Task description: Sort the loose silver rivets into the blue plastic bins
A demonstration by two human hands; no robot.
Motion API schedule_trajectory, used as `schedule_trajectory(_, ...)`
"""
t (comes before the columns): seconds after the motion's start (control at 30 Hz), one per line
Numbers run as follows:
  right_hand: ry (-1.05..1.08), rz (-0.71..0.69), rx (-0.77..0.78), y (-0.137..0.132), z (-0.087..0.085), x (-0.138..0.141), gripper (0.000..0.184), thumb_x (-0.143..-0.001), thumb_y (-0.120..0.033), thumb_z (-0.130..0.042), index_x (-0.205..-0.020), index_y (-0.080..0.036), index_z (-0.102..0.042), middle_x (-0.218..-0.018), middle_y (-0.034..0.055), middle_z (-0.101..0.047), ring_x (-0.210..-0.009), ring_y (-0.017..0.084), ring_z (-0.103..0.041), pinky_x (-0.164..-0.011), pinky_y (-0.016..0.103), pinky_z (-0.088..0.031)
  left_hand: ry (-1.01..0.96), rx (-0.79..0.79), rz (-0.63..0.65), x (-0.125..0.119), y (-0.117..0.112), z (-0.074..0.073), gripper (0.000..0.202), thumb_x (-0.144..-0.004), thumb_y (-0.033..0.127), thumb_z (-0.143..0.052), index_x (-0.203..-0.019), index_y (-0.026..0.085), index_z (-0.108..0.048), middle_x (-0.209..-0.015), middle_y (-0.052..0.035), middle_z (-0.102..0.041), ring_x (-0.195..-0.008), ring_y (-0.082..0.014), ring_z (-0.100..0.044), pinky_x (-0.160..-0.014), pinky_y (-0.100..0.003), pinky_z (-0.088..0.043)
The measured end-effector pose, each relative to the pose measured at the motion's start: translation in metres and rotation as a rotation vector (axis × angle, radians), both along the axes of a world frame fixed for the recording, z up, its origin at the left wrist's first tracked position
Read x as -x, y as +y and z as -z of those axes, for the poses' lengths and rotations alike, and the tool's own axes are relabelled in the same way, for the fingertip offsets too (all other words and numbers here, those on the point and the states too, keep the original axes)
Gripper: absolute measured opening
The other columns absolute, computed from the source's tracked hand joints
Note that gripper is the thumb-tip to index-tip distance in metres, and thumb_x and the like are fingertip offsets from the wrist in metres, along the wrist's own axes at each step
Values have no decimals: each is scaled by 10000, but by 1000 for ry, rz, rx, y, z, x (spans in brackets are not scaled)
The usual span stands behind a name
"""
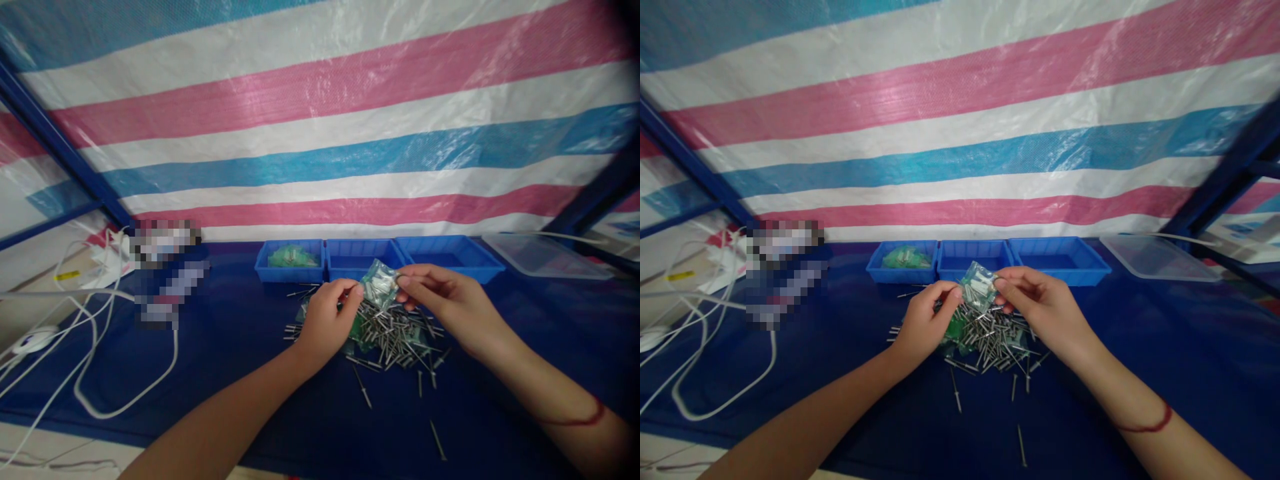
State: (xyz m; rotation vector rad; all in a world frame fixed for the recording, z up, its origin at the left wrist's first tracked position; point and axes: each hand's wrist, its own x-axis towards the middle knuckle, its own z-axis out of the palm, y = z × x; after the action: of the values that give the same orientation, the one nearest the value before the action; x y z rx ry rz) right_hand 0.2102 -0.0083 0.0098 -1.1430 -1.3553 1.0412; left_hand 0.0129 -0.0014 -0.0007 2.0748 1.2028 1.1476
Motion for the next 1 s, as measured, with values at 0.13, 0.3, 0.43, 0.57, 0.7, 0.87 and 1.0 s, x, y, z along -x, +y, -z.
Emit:
schedule_trajectory(0.13, -82, 33, -26, 0, -1, 0, 275, -739, -442, -683, -868, -202, -649, -613, -7, -616, -555, 125, -579, -522, 241, -491, -35, 23, -2, 0, -1, -2, 189, -910, 302, -481, -879, 179, -622, -808, -27, -663, -765, -159, -599, -716, -257, -431)
schedule_trajectory(0.3, -84, 10, -83, -3, -5, 3, 229, -788, -419, -644, -869, -207, -616, -574, -39, -558, -453, 86, -495, -422, 207, -407, -119, 108, 36, -1, -2, -5, 208, -910, 317, -478, -825, 176, -604, -706, -4, -632, -686, -137, -582, -666, -243, -423)
schedule_trajectory(0.43, 14, -35, -73, -7, -8, 6, 220, -833, -415, -596, -912, -211, -580, -671, -6, -638, -480, 107, -566, -446, 228, -456, -334, 262, 84, -5, -6, -8, 211, -900, 344, -491, -847, 165, -591, -694, 1, -622, -619, -114, -567, -608, -221, -435)
schedule_trajectory(0.57, 39, -22, -73, -9, -10, 6, 229, -861, -435, -550, -869, -209, -586, -650, 6, -649, -531, 135, -611, -499, 252, -501, -442, 316, 95, -7, -8, -12, 243, -913, 353, -462, -949, 163, -610, -793, -19, -652, -643, -105, -579, -612, -212, -445)
schedule_trajectory(0.7, -11, -37, -87, -9, -10, 6, 184, -811, -388, -628, -853, -211, -596, -601, -8, -637, -518, 130, -600, -503, 244, -505, -435, 288, 88, -6, -6, -7, 198, -880, 342, -530, -933, 167, -606, -782, -14, -644, -664, -112, -585, -630, -221, -454)
schedule_trajectory(0.87, -49, -64, -98, -9, -7, 8, 178, -810, -359, -632, -908, -221, -577, -623, -8, -628, -554, 137, -601, -515, 254, -503, -328, 175, 66, -6, -3, -2, 131, -847, 275, -578, -940, 185, -598, -853, -28, -659, -746, -135, -611, -684, -249, -478)
schedule_trajectory(1.0, -46, -62, -113, -8, -5, 6, 259, -830, -386, -593, -1023, -223, -536, -770, 25, -652, -585, 144, -612, -506, 269, -500, -201, 24, -50, 9, 11, -16, 147, -862, 260, -556, -978, 200, -622, -884, -33, -685, -802, -154, -626, -713, -269, -474)
